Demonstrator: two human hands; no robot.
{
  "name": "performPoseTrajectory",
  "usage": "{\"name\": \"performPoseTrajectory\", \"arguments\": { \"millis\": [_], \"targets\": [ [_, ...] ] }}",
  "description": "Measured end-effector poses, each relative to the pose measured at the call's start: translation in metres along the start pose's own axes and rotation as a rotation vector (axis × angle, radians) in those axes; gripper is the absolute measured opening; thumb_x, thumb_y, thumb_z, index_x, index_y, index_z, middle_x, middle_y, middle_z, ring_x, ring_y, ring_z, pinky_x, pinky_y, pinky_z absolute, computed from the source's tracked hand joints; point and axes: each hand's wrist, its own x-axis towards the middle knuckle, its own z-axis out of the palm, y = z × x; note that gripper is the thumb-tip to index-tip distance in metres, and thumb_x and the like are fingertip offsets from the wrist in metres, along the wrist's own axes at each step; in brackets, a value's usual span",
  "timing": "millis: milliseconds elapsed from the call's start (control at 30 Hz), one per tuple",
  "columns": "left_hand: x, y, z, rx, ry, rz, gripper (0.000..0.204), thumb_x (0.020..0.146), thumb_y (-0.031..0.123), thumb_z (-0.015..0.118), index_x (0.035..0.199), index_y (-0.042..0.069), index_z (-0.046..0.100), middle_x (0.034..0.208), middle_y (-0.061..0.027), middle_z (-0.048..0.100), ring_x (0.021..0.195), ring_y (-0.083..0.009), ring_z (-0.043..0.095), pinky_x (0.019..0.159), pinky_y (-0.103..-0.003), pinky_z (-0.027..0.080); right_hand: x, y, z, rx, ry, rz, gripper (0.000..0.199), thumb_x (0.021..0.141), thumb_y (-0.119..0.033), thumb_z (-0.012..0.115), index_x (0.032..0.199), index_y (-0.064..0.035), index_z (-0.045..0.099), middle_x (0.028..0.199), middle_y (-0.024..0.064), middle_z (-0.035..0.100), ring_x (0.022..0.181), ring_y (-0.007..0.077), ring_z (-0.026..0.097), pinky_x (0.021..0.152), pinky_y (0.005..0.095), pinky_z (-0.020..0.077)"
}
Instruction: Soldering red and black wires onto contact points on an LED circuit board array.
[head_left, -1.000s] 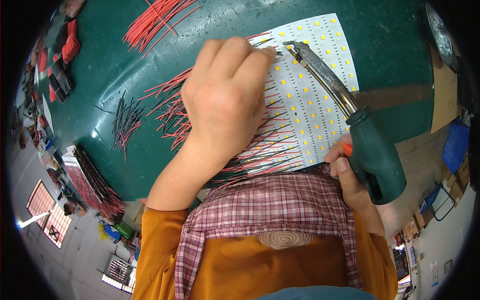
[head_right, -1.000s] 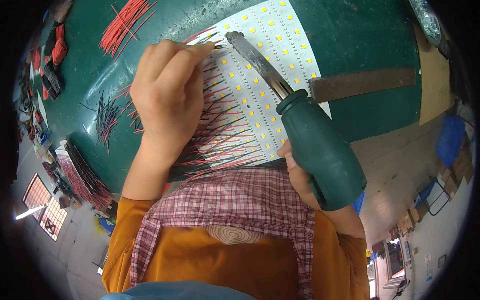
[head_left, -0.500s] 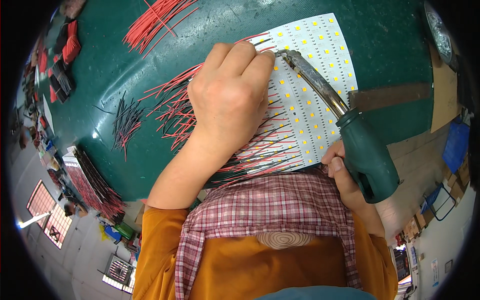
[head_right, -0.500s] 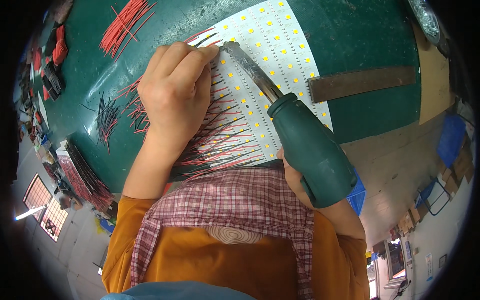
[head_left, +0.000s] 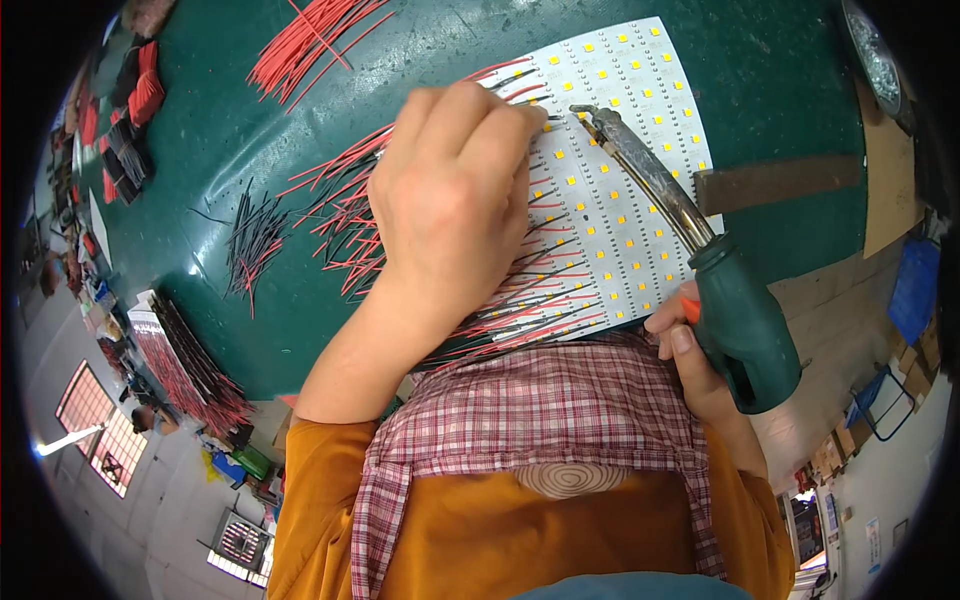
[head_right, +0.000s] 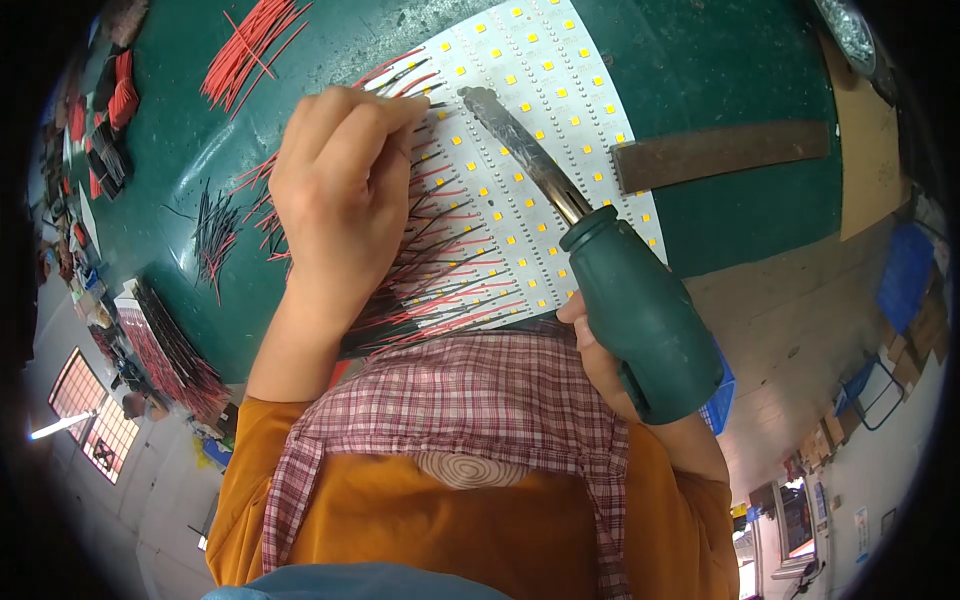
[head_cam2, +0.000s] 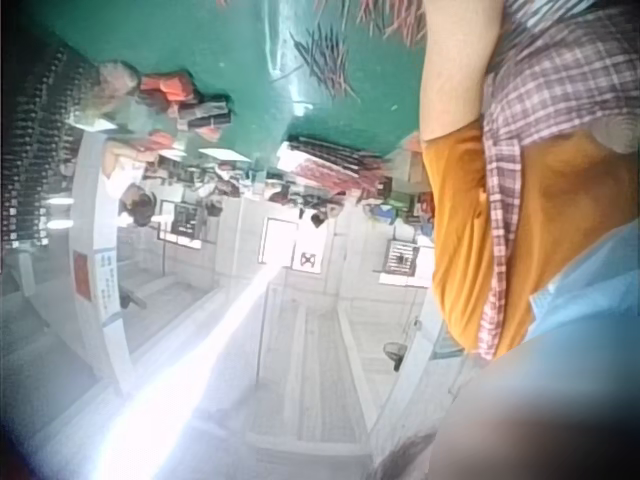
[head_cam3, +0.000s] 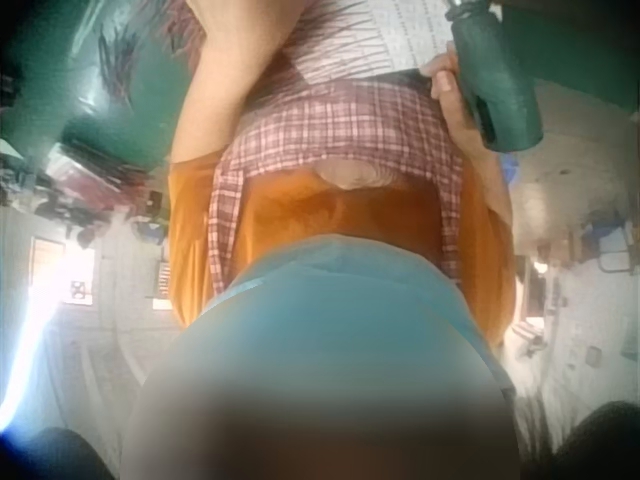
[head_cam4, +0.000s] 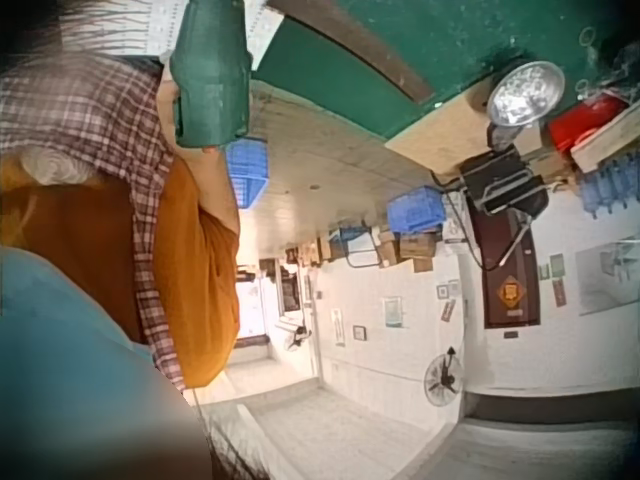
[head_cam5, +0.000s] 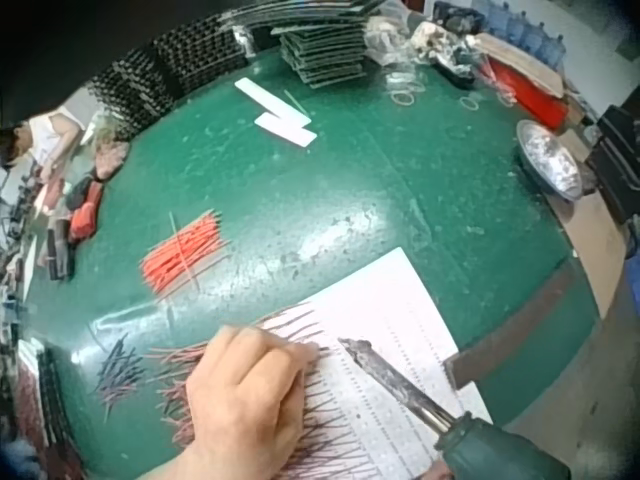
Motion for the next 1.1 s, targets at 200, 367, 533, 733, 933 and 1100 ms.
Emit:
{"name": "performPoseTrajectory", "arguments": {
  "millis": [200, 367, 533, 733, 933, 1100],
  "targets": [
    [-0.008, 0.005, 0.004, 0.031, -0.03, -0.016, 0.028, 0.054, -0.001, 0.063, 0.081, 0.008, 0.064, 0.071, -0.0028, 0.051, 0.069, -0.021, 0.053, 0.054, -0.031, 0.045, 0.001, -0.001, 0.001, -0.103, -0.037, 0.041, 0.006, 0.08, 0.001, 0.057, 0.082, -0.0039, 0.061, 0.079, 0.0065, 0.062, 0.073, 0.0201, 0.06, 0.065, 0.0299, 0.0479],
    [-0.008, 0.003, 0.003, 0.043, -0.072, -0.022, 0.029, 0.054, -0.001, 0.063, 0.081, 0.008, 0.065, 0.073, -0.0021, 0.054, 0.07, -0.02, 0.055, 0.054, -0.03, 0.046, 0.001, 0.009, 0.0, -0.136, -0.097, -0.056, 0.01, 0.087, -0.01, 0.05, 0.087, -0.0013, 0.053, 0.076, 0.0036, 0.053, 0.06, 0.0074, 0.046, 0.056, 0.0217, 0.0402],
    [-0.006, 0.003, 0.002, 0.046, -0.058, -0.012, 0.028, 0.054, 0.0, 0.064, 0.081, 0.009, 0.065, 0.074, -0.0018, 0.055, 0.07, -0.0198, 0.055, 0.055, -0.03, 0.047, 0.001, 0.014, -0.001, -0.272, -0.127, -0.18, 0.01, 0.088, -0.009, 0.049, 0.091, -0.001, 0.054, 0.076, 0.0034, 0.052, 0.061, 0.007, 0.045, 0.057, 0.0214, 0.0395],
    [-0.008, 0.002, 0.002, 0.065, -0.056, -0.01, 0.024, 0.057, 0.001, 0.065, 0.08, 0.01, 0.065, 0.073, -0.0011, 0.055, 0.07, -0.0192, 0.055, 0.054, -0.03, 0.047, -0.002, 0.007, -0.001, 0.113, -0.107, 0.008, 0.028, 0.09, -0.008, 0.046, 0.117, -0.0031, 0.04, 0.084, 0.0091, 0.057, 0.063, 0.0094, 0.045, 0.061, 0.0245, 0.0415],
    [-0.005, -0.002, 0.003, 0.054, -0.034, -0.01, 0.021, 0.059, 0.002, 0.065, 0.079, 0.01, 0.064, 0.073, -0.0009, 0.054, 0.07, -0.0192, 0.055, 0.055, -0.03, 0.046, -0.007, 0.011, 0.003, 0.168, 0.011, 0.046, 0.009, 0.083, -0.001, 0.053, 0.09, -0.0003, 0.059, 0.082, 0.0037, 0.06, 0.063, 0.0069, 0.05, 0.057, 0.0221, 0.042],
    [-0.013, 0.007, -0.004, 0.018, 0.032, 0.032, 0.023, 0.059, 0.001, 0.064, 0.08, 0.009, 0.064, 0.072, -0.0026, 0.052, 0.07, -0.0203, 0.054, 0.054, -0.031, 0.045, -0.011, 0.015, -0.003, 0.074, -0.078, 0.035, 0.012, 0.085, -0.006, 0.052, 0.095, -0.001, 0.055, 0.081, 0.0058, 0.058, 0.064, 0.0093, 0.049, 0.059, 0.0235, 0.0424]
  ]
}}
